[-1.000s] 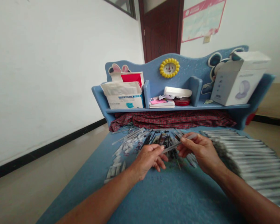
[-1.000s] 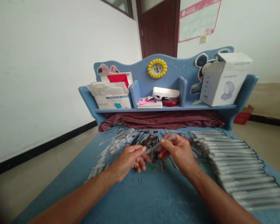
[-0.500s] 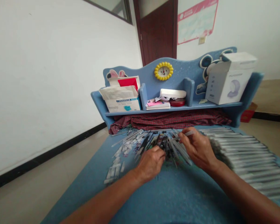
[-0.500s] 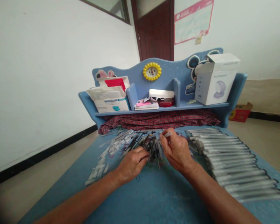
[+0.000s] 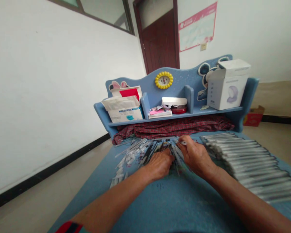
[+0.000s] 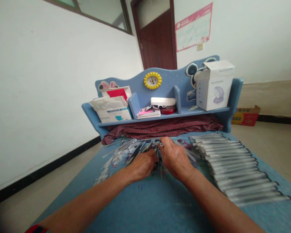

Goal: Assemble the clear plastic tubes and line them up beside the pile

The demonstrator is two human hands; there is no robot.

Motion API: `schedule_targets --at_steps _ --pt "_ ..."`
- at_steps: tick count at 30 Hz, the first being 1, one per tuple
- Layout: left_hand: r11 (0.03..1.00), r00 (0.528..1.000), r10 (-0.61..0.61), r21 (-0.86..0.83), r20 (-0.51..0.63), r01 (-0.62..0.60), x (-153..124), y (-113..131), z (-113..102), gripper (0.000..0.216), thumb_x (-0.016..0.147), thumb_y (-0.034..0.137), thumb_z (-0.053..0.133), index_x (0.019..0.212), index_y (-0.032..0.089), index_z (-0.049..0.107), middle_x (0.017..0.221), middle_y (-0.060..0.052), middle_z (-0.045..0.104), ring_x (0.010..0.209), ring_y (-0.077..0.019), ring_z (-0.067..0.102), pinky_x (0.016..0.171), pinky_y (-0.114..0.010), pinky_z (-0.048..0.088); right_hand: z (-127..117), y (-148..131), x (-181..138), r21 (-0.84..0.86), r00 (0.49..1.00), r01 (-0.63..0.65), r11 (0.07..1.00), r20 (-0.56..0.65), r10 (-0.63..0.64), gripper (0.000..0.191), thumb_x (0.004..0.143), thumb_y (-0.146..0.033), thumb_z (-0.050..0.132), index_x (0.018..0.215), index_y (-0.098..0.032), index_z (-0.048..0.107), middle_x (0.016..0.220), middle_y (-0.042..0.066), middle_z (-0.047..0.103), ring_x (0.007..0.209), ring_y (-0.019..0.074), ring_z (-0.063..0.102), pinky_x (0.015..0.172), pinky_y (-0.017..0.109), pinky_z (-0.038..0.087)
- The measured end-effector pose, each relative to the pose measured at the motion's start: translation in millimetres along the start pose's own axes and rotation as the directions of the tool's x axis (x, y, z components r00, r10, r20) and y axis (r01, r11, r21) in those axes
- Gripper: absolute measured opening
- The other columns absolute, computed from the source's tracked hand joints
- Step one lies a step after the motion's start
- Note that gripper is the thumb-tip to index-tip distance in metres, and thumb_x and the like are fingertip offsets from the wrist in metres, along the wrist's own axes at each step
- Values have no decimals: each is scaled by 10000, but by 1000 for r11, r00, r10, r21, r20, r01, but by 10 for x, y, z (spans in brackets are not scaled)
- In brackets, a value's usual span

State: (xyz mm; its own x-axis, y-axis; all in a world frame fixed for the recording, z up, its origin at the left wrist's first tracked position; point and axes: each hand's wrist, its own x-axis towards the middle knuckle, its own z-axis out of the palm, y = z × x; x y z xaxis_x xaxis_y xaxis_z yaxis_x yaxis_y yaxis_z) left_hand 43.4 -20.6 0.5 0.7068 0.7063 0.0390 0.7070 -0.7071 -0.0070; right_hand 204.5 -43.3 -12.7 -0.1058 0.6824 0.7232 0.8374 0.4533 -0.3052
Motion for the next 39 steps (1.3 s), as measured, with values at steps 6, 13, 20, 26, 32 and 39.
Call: schedule_targets --at_steps 6,13,20,26,32,39 --pt "740 970 -243 -650 -18 173 -111 -146 -19 51 732 151 489 734 156 540 551 8 573 540 -150 603 485 -219 416 2 27 -19 -267 977 187 945 -53 -209 194 864 -128 408 1039 -140 490 808 39 633 581 151 579 536 257 359" --pt "167 919 -391 -979 43 116 -247 -113 -131 166 629 178 653 718 141 519 463 29 592 422 -135 592 419 -204 438 -53 -50 -55 -412 960 275 869 67 -271 282 833 -73 411 1092 -149 494 907 57 614 591 142 546 544 261 338" --pt "21 932 -354 -996 77 90 -348 -26 -176 167 613 134 665 721 127 538 475 9 622 431 -130 601 451 -212 470 -32 -128 -98 -411 954 294 863 184 -237 254 791 -43 420 978 -159 546 979 69 598 597 129 549 489 252 306" --pt "8 932 -356 -997 67 75 -356 24 -147 161 606 122 661 726 127 554 467 33 602 417 -114 587 463 -215 477 -20 -184 -123 -396 927 325 859 314 -205 232 787 -57 444 940 -183 563 786 29 576 584 150 544 476 263 285" --pt "32 922 -383 -997 47 64 -350 30 -139 166 604 146 675 719 127 557 479 42 590 433 -106 585 465 -207 475 -21 -202 -128 -423 925 334 842 319 -206 246 797 -90 464 1001 -182 565 762 31 573 548 154 546 469 272 274" --pt "165 917 -399 -983 6 78 -356 21 -127 143 631 164 663 730 124 567 474 40 579 439 -98 580 453 -179 431 -8 -206 -138 -429 913 346 834 358 -194 273 778 -90 481 1011 -199 573 756 35 586 509 164 553 438 277 233"
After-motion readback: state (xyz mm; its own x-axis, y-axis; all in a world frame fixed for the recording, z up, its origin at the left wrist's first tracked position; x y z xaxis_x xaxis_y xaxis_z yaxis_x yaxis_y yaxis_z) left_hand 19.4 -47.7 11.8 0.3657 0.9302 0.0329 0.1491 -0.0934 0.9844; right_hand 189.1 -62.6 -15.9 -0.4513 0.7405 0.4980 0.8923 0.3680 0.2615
